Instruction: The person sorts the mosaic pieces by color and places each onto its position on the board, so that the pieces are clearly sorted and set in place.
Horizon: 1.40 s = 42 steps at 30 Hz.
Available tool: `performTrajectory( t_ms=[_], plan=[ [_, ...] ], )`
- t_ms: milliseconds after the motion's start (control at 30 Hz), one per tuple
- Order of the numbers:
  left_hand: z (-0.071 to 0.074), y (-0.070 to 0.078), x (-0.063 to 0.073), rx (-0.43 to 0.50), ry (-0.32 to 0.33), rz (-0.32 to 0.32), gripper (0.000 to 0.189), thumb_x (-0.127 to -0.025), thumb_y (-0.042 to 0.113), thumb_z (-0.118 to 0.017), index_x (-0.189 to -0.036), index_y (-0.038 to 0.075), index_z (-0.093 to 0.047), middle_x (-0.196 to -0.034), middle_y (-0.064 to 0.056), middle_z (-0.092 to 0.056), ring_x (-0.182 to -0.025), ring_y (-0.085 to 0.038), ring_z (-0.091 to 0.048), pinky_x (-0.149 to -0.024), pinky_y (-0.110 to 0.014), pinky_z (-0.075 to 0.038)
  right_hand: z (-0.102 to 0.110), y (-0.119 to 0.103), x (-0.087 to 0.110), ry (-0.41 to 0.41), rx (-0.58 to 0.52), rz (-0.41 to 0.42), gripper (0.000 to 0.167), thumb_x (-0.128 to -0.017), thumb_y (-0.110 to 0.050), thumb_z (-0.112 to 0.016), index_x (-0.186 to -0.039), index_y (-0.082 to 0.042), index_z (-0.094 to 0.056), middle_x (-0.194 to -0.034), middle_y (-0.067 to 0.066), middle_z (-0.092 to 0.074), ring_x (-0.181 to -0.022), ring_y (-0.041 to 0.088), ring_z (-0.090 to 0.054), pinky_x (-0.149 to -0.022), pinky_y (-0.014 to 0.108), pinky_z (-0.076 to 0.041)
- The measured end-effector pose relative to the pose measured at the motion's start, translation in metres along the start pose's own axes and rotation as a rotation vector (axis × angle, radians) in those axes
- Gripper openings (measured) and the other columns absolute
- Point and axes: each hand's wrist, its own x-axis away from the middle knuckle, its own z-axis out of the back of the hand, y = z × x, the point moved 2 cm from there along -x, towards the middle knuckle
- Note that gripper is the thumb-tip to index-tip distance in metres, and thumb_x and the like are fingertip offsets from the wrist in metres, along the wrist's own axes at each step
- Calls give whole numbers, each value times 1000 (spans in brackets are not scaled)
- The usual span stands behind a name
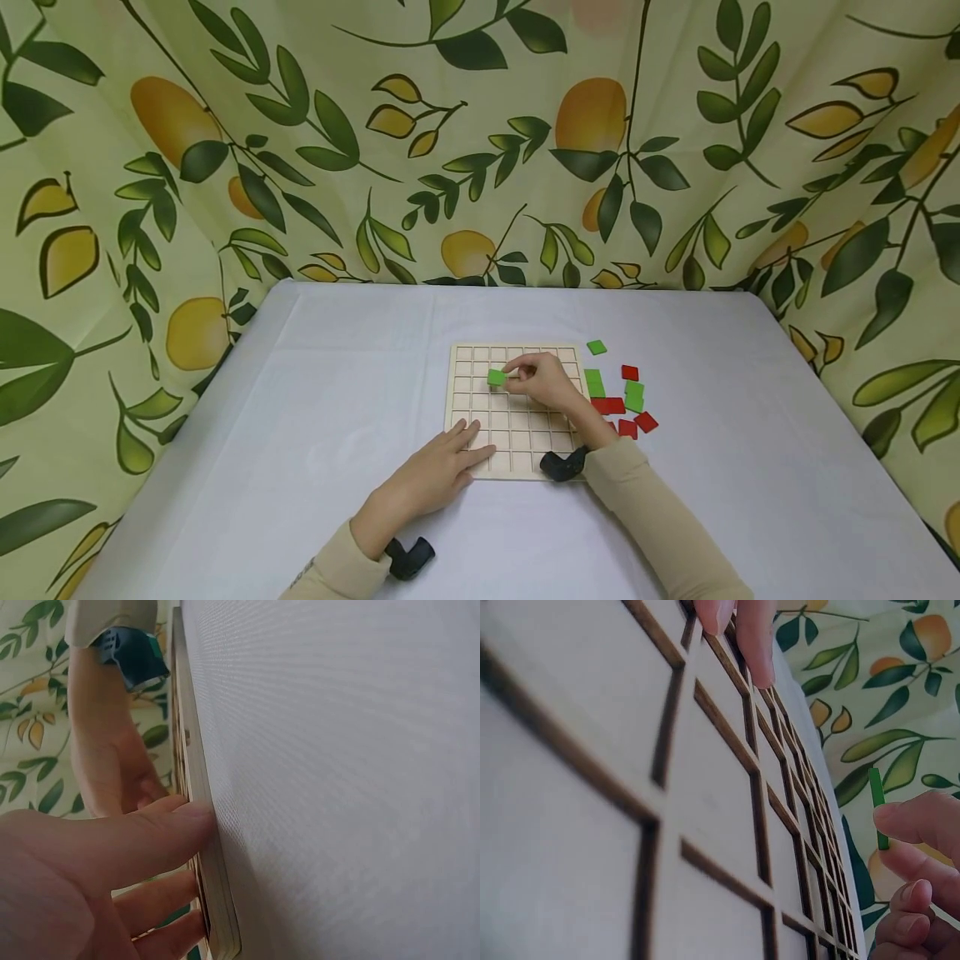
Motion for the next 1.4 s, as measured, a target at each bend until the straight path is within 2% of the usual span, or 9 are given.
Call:
performTrajectory(
  t_ms=[400,833,1067,1400],
  plan=[
    [-4,-3,-1,-14,-11,24,44,-96,17,-57,-139,18,-53,-153,-17,-40,-144,-36,-37,-115,-49,-38,-15,-4,-7,-38,3,-22,23,-77,-5,-75,-98,3,-72,-61,-4,-47,-60,10,-42,-56,18,-36],
    [-5,-3,-1,-16,-12,20,44,-96,17,-57,-139,19,-53,-153,-16,-40,-144,-36,-37,-115,-49,-37,-27,-11,-17,-93,62,-32,21,-78,-11,-76,-97,-1,-74,-62,-5,-49,-61,10,-43,-60,20,-37],
    [-5,-4,-1,-20,-6,11,44,-96,17,-57,-139,19,-53,-153,-17,-41,-143,-36,-37,-114,-49,-38,-32,-15,-23,-98,110,-16,22,-78,-11,-76,-97,0,-74,-61,-4,-53,-59,8,-43,-59,19,-38],
    [-2,-2,1,-6,2,-4,44,-95,14,-58,-139,18,-53,-152,-18,-41,-143,-38,-38,-113,-50,-39,-37,-20,-28,-97,123,-86,21,-77,-12,-77,-97,-3,-75,-58,-5,-50,-56,8,-42,-58,19,-37]
  ],
)
